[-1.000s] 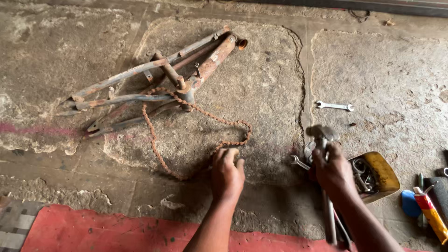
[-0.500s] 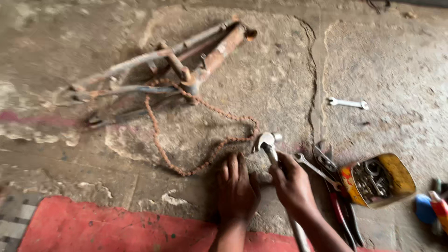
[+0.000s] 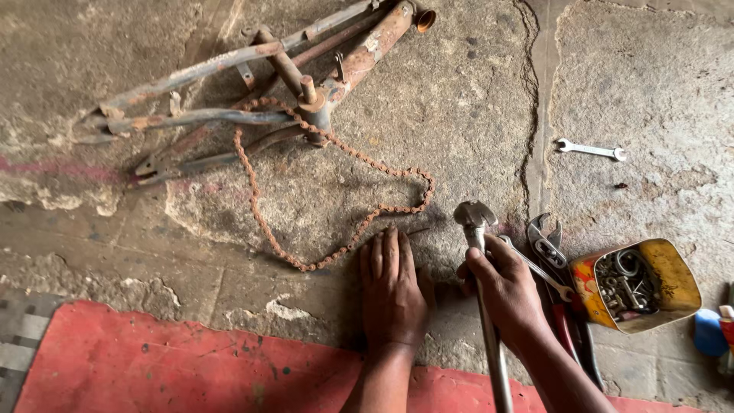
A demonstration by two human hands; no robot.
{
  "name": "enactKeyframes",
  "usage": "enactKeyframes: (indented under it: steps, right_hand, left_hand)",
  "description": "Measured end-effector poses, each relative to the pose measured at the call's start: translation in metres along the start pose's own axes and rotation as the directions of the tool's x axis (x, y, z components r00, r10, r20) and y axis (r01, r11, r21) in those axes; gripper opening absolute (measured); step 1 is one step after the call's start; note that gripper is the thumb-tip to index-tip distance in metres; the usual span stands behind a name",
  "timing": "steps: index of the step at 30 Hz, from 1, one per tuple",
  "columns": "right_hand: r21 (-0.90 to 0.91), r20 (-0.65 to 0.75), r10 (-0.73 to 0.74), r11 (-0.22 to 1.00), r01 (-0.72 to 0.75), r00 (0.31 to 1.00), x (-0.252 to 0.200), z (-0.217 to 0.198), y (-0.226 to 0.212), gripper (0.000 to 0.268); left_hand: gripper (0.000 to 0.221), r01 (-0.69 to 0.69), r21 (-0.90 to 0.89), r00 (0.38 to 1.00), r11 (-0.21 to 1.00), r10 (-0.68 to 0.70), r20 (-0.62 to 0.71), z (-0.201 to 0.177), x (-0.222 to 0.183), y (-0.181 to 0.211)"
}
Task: The person uses a hammer and a punch to remove a link from a bicycle chain on the floor, then picks up the chain to show its condition.
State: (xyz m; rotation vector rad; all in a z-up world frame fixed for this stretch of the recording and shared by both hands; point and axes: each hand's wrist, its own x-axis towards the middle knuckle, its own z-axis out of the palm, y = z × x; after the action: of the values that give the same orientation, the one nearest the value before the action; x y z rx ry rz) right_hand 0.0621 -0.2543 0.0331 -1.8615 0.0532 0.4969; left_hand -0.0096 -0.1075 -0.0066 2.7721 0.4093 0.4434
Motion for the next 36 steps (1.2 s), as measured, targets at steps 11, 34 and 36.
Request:
enactKeyframes:
  steps: [11, 34, 36]
  right_hand:
    - [-0.563, 0.019, -0.039, 0.825, 0.042, 0.999, -0.014, 0.015, -0.033, 0.046]
    - [-0.677, 0.031, 0.014, 0.736, 0.011, 0.999, -0.012, 0.022, -0.058, 0.039]
    - [-0.684, 0.060, -0.077, 0.723, 0.097, 0.995, -0.014, 0.023, -0.051, 0.039]
  left_hand:
    - [0.058, 0.019, -0.190, 0.999, 0.982, -0.026, -0.031, -0.013, 0.003, 0.005]
    - [0.059, 0.024, -0.154, 1.000, 0.988, -0.026, -0.013, -0.007, 0.002, 0.004]
    - [0.057, 0.015, -0.144, 0.998, 0.989, -0.024, -0.060, -0.007, -0.001, 0.005]
